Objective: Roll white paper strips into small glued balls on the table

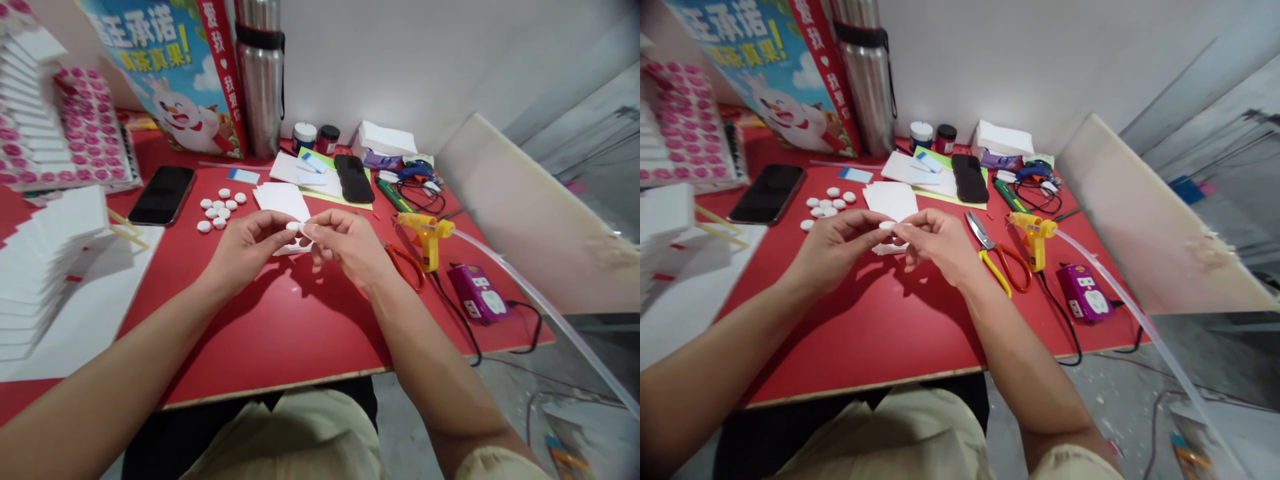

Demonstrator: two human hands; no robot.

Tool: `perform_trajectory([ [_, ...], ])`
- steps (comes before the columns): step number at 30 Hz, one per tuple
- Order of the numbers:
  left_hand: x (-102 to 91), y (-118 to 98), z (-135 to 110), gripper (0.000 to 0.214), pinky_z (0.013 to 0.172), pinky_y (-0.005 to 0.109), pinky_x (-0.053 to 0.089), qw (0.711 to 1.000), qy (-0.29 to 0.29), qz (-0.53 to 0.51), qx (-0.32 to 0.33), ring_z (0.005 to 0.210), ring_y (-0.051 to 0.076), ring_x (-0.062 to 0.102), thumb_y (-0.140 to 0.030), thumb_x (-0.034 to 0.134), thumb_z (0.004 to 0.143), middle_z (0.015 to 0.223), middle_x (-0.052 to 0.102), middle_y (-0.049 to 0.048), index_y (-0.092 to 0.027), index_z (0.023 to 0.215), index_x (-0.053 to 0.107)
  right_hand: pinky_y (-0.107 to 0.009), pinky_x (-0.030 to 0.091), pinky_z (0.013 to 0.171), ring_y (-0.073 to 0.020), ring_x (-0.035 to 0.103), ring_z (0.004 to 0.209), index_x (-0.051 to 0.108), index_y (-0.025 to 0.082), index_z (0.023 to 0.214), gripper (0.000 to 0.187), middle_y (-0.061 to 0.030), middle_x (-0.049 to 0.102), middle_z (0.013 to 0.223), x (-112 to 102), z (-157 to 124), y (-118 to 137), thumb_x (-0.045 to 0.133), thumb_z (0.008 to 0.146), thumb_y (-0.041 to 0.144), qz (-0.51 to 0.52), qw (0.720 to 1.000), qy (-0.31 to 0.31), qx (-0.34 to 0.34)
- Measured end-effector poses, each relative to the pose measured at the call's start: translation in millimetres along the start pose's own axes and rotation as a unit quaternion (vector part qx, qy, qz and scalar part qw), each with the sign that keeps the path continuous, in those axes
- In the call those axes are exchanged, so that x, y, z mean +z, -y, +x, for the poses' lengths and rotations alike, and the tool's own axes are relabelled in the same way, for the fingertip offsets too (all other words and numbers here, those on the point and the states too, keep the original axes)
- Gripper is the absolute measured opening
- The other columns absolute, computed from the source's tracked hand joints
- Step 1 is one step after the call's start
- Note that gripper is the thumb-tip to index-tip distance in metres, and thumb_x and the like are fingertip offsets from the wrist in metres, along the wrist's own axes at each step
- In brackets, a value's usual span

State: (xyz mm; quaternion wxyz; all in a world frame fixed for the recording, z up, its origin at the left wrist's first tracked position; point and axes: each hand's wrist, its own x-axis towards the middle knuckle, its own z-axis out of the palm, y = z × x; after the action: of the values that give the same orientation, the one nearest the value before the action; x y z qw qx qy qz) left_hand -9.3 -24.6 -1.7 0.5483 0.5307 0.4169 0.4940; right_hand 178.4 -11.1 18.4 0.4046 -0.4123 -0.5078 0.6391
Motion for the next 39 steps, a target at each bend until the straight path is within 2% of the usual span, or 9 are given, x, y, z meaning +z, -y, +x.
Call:
perform_trajectory([
  [6,0.5,1,0,0.032,0.084,0.033,0.059,1.0,-0.006,0.001,-0.004,0.089,0.021,0.073,-0.041,0.083,0.079,0.096,0.078,0.0064,-0.017,0.1,0.077,-0.023,0.046,0.042,-0.0082,0.055,0.042,0.061,0.018,0.081,0.024,0.0009,0.069,0.069,6,-3,-3,0.075,0.083,0.037,-0.126,0.989,-0.047,-0.062],
  [9,3.3,3,0,0.031,0.08,0.031,0.059,1.0,-0.021,0.001,-0.003,0.086,0.02,0.072,-0.039,0.085,0.078,0.092,0.077,0.0058,-0.017,0.097,0.076,-0.023,0.041,0.046,-0.0088,0.053,0.046,0.059,0.019,0.078,0.018,0.0024,0.065,0.064,6,-3,-8,0.068,0.087,0.032,-0.235,0.958,-0.085,-0.141],
  [11,5.4,5,0,0.029,0.077,0.029,0.059,0.999,-0.035,-0.014,-0.003,0.083,0.018,0.071,-0.037,0.085,0.077,0.089,0.076,0.0046,-0.017,0.095,0.076,-0.025,0.042,0.053,-0.0105,0.056,0.054,0.059,0.02,0.078,0.014,0.0016,0.064,0.066,7,-4,-12,0.064,0.089,0.027,-0.344,0.905,-0.105,-0.226],
  [13,6.4,8,0,0.026,0.074,0.027,0.058,0.999,-0.045,-0.031,0.001,0.079,0.016,0.07,-0.034,0.086,0.077,0.085,0.075,0.0033,-0.017,0.094,0.075,-0.027,0.041,0.06,-0.0128,0.058,0.064,0.059,0.02,0.08,0.012,-0.0011,0.067,0.072,7,-6,-16,0.059,0.091,0.022,-0.456,0.827,-0.117,-0.309],
  [16,5.5,9,0,0.023,0.072,0.026,0.058,0.998,-0.043,-0.035,0.016,0.076,0.015,0.069,-0.032,0.086,0.077,0.083,0.075,0.0028,-0.017,0.092,0.076,-0.029,0.039,0.061,-0.0151,0.059,0.068,0.059,0.019,0.084,0.013,-0.0044,0.068,0.077,9,-8,-20,0.051,0.094,0.018,-0.56,0.728,-0.124,-0.374],
  [20,2.6,6,0,0.022,0.074,0.028,0.059,0.999,-0.028,-0.027,0.03,0.078,0.016,0.071,-0.031,0.086,0.077,0.085,0.077,0.0038,-0.018,0.093,0.078,-0.029,0.036,0.057,-0.0154,0.058,0.065,0.057,0.019,0.082,0.017,-0.0042,0.066,0.074,11,-8,-20,0.047,0.097,0.017,-0.608,0.674,-0.134,-0.396],
  [24,0.9,5,1,0.023,0.079,0.03,0.06,0.999,-0.025,-0.038,0.025,0.083,0.018,0.073,-0.03,0.086,0.077,0.09,0.079,0.0053,-0.018,0.096,0.081,-0.029,0.039,0.058,-0.016,0.06,0.068,0.057,0.019,0.086,0.014,-0.0045,0.067,0.078,12,-10,-19,0.048,0.096,0.015,-0.6,0.684,-0.125,-0.397],
  [32,-2.7,17,7,0.026,0.08,0.028,0.059,0.975,0.046,-0.21,-0.052,0.077,0.016,0.073,-0.028,0.088,0.074,0.089,0.079,0.005,-0.02,0.098,0.081,-0.027,0.052,0.072,-0.0167,0.069,0.085,0.065,0.017,0.108,0.015,-0.0081,0.073,0.096,17,-16,-13,0.057,0.097,0.023,-0.47,0.786,-0.043,-0.399],
  [39,-4.1,14,6,0.034,0.083,0.027,0.058,0.969,0.025,-0.227,-0.091,0.084,0.017,0.073,-0.029,0.093,0.066,0.094,0.079,0.0065,-0.02,0.096,0.082,-0.029,0.053,0.075,-0.0158,0.069,0.079,0.072,0.025,0.114,0.025,-0.0044,0.076,0.089,5,-21,-5,0.053,0.097,0.024,-0.48,0.787,0.033,-0.387],
])
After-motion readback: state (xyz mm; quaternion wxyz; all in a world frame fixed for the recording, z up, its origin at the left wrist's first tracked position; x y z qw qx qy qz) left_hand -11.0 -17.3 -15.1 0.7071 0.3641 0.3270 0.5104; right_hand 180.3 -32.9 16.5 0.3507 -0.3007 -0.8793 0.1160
